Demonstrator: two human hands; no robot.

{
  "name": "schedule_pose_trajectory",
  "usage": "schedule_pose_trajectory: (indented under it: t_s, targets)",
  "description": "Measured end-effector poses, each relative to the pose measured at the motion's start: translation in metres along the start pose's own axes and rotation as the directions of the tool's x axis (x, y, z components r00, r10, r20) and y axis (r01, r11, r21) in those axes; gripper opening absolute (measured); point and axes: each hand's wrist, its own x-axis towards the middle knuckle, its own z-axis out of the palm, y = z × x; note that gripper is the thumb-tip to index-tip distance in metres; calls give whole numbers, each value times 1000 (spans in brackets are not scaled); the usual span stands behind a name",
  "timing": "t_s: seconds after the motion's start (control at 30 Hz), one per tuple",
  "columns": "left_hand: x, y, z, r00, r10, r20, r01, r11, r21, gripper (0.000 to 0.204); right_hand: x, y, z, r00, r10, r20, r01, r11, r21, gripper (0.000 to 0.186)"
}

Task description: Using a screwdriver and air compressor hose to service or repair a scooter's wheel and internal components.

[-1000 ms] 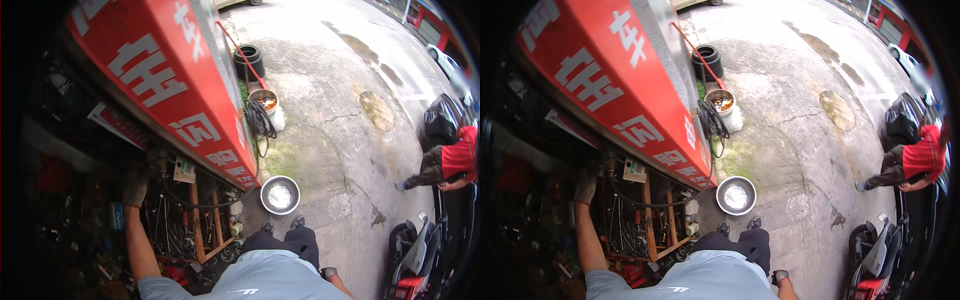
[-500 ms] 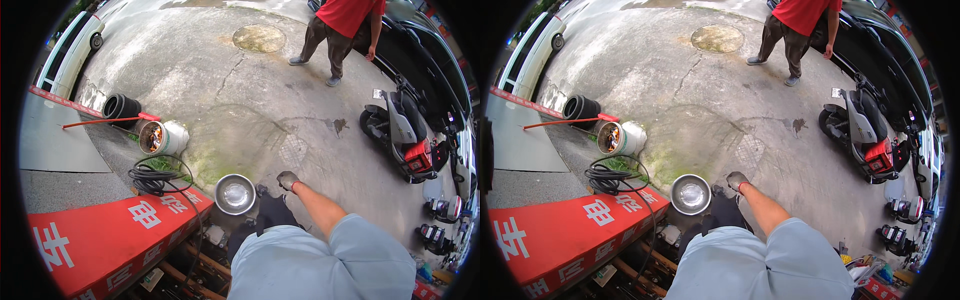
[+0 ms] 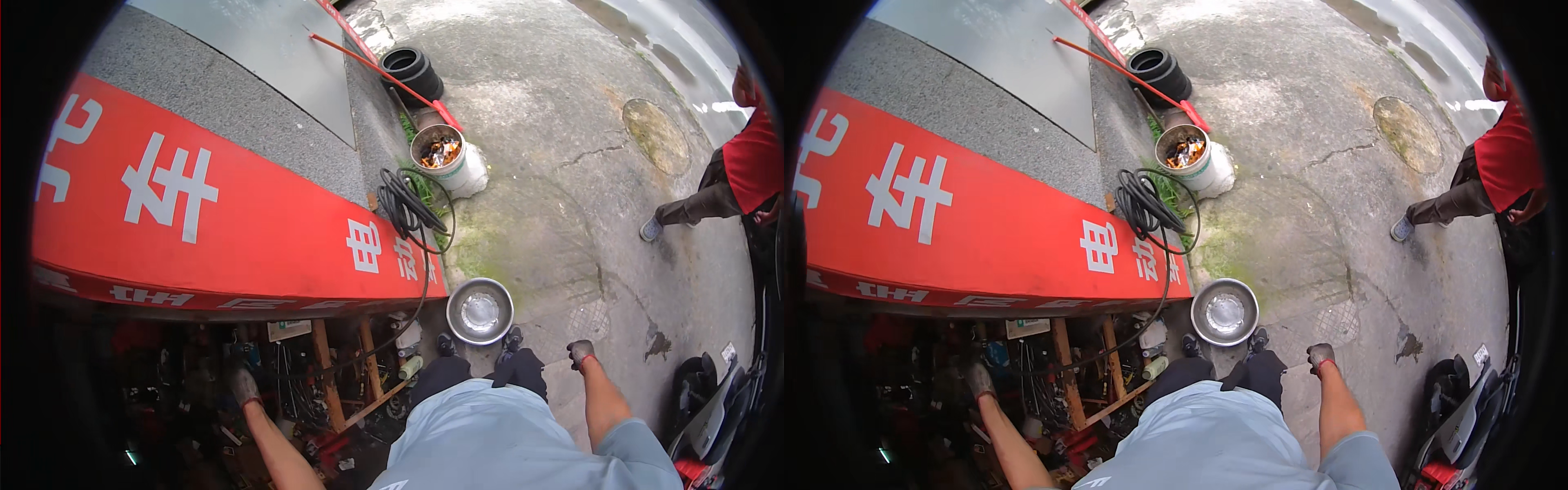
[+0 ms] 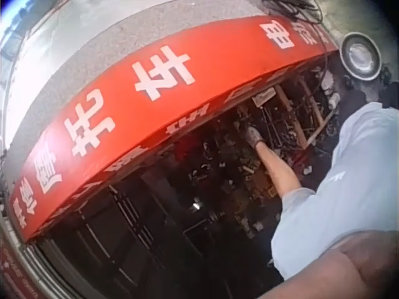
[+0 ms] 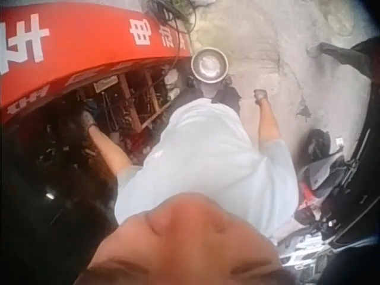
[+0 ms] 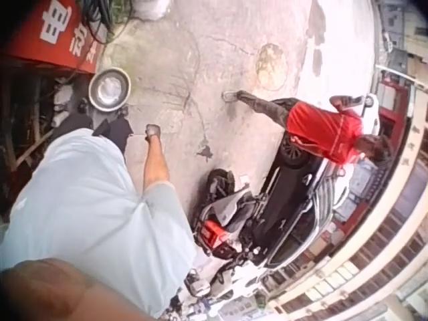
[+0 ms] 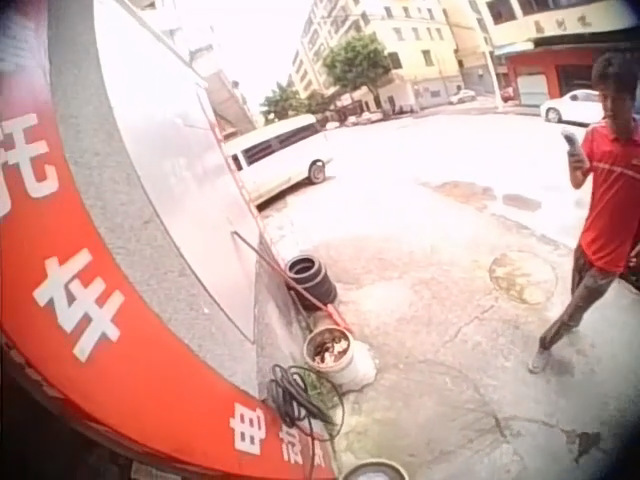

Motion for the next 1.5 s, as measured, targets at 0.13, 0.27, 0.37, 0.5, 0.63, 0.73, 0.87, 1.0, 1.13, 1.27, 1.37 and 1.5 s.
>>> schedule_pose_trajectory:
  t_s: [0.13, 0.27, 0.37, 0.5, 0.63, 0.73, 0.87, 1.0, 1.13, 1.27, 1.37, 1.5]
  targets:
    - [-11, 36, -20, 1000, -28, -9, 25, 965, -260, 31, -20, -151, 65, 894, -436, 108, 448, 883, -140, 33]
    - [-12, 37, -23, 994, 94, -52, -105, 956, -274, 32, -77, -279, 163, 686, -681, 256, 727, 658, -196, 34]
    - [-12, 24, -17, 982, 189, -12, -188, 961, -203, 33, -118, -344, 233, 457, -842, 285, 868, 353, -349, 38]
    - [-16, 24, -11, 995, 91, 29, -77, 942, -326, 35, -132, -414, 308, 451, -886, 109, 836, 376, -399, 44]
    - [-19, 37, -15, 999, -13, -42, -7, 904, -427, 37, -96, -462, 361, 446, -894, 33, 860, 418, -291, 50]
    - [-20, 37, -26, 976, -121, 180, 189, 882, -432, 38, -71, -471, 383, 416, -909, 21, 873, 393, -288, 46]
    - [-19, 37, -36, 964, 19, 264, 83, 926, -369, 39, -74, -474, 389, 567, -808, 159, 823, 549, -144, 42]
    - [-19, 51, -38, 982, 190, 25, -173, 934, -311, 37, -101, -485, 354, 404, -910, -88, 886, 414, -210, 35]
    - [-16, 64, -40, 990, 67, 122, -1, 878, -479, 32, -108, -479, 272, 615, -775, -149, 787, 615, 49, 38]
    - [-11, 69, -40, 945, 308, -107, -325, 917, -233, 31, -78, -436, 199, 681, -716, -154, 728, 639, 249, 20]
    - [-17, 72, -42, 964, 254, -78, -265, 918, -295, 32, -20, -407, 147, 820, -569, -62, 531, 717, 452, 23]
    - [-24, 51, -56, 987, 155, 41, -116, 867, -486, 33, 68, -376, 78, 914, -406, 2, 309, 700, 644, 24]
